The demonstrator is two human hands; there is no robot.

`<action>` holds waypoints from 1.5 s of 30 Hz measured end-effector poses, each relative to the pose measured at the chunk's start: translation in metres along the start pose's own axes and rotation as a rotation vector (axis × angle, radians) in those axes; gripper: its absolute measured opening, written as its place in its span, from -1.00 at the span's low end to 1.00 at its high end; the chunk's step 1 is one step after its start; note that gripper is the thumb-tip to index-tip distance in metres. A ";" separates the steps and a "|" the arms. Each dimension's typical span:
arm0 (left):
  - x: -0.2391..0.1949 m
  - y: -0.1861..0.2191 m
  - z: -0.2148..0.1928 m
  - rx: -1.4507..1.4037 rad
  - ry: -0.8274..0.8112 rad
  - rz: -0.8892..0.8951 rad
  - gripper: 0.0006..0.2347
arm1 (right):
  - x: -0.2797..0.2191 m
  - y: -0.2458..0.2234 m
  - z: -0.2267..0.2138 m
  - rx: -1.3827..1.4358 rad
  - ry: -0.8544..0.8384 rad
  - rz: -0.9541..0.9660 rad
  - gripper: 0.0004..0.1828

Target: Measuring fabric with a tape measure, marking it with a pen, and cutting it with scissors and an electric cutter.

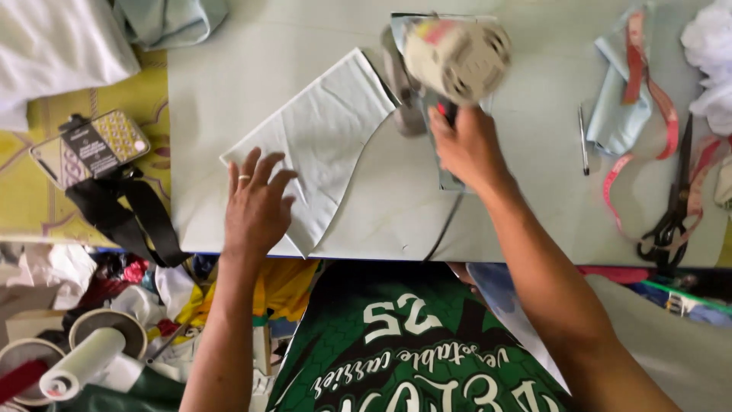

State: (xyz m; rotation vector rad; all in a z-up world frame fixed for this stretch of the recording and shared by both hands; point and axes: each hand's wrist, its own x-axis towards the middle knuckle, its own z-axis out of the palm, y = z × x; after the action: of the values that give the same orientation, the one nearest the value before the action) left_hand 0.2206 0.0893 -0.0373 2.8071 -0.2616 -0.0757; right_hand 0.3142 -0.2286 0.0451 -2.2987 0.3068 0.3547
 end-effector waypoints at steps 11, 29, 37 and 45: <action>0.033 0.050 0.075 0.057 0.531 -0.213 -0.68 | -0.079 0.061 -0.042 -0.164 -0.253 -0.239 -0.58; 0.032 0.050 0.064 0.042 0.466 -0.198 -0.65 | -0.021 0.125 -0.042 -0.677 -0.263 -1.295 -0.61; 0.033 0.049 0.062 0.040 0.467 -0.197 -0.67 | -0.017 0.125 -0.045 -0.812 -0.230 -1.407 -0.62; 0.033 0.049 0.062 0.029 0.431 -0.210 -0.66 | -0.010 0.119 -0.049 -0.852 -0.199 -1.466 -0.63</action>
State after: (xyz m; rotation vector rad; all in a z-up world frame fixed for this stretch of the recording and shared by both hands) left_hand 0.2393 0.0180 -0.0805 2.7796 0.1350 0.4826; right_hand 0.2739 -0.3431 0.0013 -2.5050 -1.8407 -0.1063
